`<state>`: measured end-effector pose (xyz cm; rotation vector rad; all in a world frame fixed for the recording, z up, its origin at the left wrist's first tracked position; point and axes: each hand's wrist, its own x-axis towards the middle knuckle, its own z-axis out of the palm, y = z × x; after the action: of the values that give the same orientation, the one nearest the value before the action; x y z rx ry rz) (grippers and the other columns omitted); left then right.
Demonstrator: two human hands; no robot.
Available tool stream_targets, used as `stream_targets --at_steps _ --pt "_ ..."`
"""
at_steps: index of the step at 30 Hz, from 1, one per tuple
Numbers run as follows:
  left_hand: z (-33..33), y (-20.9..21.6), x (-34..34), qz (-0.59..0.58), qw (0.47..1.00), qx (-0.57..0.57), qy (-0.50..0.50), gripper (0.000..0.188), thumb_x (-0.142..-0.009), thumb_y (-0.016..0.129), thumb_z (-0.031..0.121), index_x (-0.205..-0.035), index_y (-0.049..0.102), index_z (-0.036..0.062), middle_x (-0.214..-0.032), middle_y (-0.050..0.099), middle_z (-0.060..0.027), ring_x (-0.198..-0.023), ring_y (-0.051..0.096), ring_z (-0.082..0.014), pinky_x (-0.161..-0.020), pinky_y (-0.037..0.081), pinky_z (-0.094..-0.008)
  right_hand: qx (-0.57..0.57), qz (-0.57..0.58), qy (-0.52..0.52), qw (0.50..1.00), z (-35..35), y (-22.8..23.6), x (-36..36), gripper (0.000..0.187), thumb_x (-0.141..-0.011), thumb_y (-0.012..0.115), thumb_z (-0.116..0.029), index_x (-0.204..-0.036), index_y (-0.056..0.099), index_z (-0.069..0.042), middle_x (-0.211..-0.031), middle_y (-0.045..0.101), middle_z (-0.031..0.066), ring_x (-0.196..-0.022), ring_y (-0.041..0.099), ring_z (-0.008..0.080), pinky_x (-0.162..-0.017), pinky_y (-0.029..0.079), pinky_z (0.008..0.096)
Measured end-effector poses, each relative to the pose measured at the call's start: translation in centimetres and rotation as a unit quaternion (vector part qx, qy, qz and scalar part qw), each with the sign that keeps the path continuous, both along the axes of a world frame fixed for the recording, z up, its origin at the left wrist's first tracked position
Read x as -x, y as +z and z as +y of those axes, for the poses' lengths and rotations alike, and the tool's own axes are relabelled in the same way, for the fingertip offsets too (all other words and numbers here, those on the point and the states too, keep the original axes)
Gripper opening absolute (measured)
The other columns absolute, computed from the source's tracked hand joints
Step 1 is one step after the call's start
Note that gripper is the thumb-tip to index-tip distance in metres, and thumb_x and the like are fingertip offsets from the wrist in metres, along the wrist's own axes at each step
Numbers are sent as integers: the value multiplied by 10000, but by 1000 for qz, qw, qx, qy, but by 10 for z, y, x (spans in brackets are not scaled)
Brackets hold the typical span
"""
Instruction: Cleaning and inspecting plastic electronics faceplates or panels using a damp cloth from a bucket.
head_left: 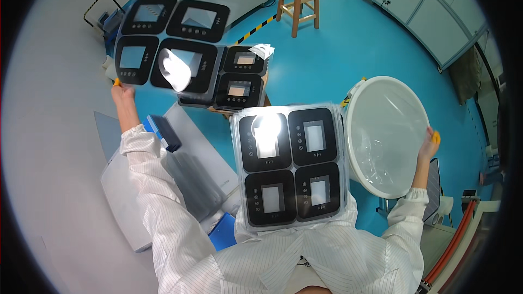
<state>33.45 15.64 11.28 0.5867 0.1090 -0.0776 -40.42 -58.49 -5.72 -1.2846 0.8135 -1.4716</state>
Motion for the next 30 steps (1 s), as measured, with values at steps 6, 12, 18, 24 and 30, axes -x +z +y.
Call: stream_targets --at_steps 6,12,18,24,30 --pt "-61 -46 20 2 999 40 35 231 -875 297 111 -868 498 -4 -756 591 -114 -583 591 -171 -497 523 -238 -110 390 76 911 121 -116 -30 314 -873 463 -259 -1062 518 -15 -1008 544 80 -999 487 193 -898 350 304" --pt "-123 -108 29 36 995 94 -5 234 -884 285 94 -873 488 -21 -802 589 -136 -637 606 -201 -533 541 -254 -290 493 330 751 158 -114 -51 240 -814 528 -244 -883 614 -31 -746 561 32 -703 509 114 -614 401 244" --pt "-142 -135 48 88 993 80 28 234 -880 274 76 -871 490 -12 -828 595 -143 -701 615 -225 -618 555 -306 -347 331 190 857 138 -81 -26 195 -822 498 -218 -809 585 -44 -748 550 -6 -622 461 56 -541 335 186" --pt "-125 -155 45 114 992 14 46 212 -873 287 74 -857 488 7 -763 575 -103 -673 600 -210 -617 547 -321 -238 369 134 889 128 -61 -38 193 -824 502 -181 -874 608 -28 -724 550 -14 -626 465 39 -527 323 161" --pt "-109 -155 60 125 981 -111 94 209 -894 335 159 -863 499 33 -763 568 -75 -666 583 -195 -615 510 -314 -165 377 133 902 128 -60 -60 204 -836 505 -145 -929 606 6 -735 549 -14 -619 437 39 -532 323 171"
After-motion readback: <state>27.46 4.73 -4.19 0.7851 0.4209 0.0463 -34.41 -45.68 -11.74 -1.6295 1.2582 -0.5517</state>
